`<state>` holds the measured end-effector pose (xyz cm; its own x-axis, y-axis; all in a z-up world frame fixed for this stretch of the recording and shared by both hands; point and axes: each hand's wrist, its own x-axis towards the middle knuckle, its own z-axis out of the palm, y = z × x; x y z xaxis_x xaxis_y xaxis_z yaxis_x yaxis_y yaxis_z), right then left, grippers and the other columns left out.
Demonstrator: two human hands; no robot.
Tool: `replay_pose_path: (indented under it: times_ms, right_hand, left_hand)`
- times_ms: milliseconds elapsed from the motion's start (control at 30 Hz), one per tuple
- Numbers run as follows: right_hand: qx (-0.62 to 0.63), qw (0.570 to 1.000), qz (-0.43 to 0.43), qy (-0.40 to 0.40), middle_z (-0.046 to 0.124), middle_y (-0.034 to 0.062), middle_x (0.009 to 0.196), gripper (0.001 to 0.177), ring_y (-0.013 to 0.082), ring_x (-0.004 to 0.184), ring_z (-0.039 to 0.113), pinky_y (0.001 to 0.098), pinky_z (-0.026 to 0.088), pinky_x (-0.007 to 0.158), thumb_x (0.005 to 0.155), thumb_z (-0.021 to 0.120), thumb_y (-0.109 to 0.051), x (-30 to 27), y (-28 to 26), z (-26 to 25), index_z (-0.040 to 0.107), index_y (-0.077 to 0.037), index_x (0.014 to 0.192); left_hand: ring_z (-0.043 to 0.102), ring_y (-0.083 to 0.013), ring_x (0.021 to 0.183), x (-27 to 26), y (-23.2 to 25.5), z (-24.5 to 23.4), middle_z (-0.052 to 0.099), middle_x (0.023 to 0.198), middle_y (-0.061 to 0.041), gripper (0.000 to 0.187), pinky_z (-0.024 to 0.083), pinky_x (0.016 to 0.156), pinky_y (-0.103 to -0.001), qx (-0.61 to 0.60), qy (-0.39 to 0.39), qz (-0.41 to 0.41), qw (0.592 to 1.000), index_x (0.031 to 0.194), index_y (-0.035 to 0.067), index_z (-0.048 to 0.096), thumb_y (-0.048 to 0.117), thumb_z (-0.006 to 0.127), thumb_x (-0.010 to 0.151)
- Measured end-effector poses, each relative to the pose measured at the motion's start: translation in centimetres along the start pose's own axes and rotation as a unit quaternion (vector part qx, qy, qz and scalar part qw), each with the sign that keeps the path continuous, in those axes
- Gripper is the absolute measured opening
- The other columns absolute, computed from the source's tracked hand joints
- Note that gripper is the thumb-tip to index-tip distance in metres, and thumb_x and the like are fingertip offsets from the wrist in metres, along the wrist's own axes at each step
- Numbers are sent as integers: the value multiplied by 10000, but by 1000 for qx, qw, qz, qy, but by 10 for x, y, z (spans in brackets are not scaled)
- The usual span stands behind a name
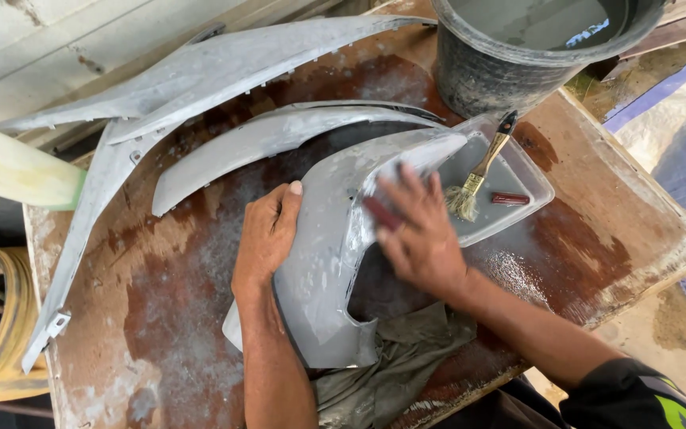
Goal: The person sands a grey car fender with a sanding block, repeatedly dipping the block into a container of water. They rotate the fender to sand different sections and occasionally use a brush to apply water to the surface.
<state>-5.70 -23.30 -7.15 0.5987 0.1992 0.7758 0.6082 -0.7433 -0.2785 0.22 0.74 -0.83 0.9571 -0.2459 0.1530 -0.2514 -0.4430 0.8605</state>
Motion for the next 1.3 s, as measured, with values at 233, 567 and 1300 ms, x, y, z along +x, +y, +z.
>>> replay_pose_path:
  times_ms: [233, 567, 1300]
  right_hand:
    - [3, 999, -23, -23, 495, 70, 1564, 257, 362, 1530, 269, 581, 27, 1262, 1000, 584, -349, -14, 3, -9, 787, -212, 1078]
    - [20, 999, -33, -9, 535, 61, 1528, 251, 353, 1512, 316, 573, 74, 1260, 1005, 588, -348, -21, -14, -8, 786, -223, 1096]
    - [-79, 986, 113, 90, 604, 164, 1319, 163, 439, 1301, 555, 595, 400, 1119, 977, 652, -138, -3, 57, -4, 779, -48, 1026]
  left_hand:
    - [436, -177, 513, 1, -6, 3, 462, 491, -79, 591, 415, 542, -361, 15, -1, -2, 1000, 640, 113, 523, 442, 412, 1118]
    - [441, -180, 519, 1, 0, 4, 449, 499, -80, 581, 419, 547, -363, 19, 2, 3, 1000, 644, 115, 505, 430, 412, 1123]
    - [406, -153, 504, -2, 2, 5, 434, 468, -50, 596, 391, 526, -345, 11, 23, 5, 1000, 606, 127, 490, 419, 430, 1122]
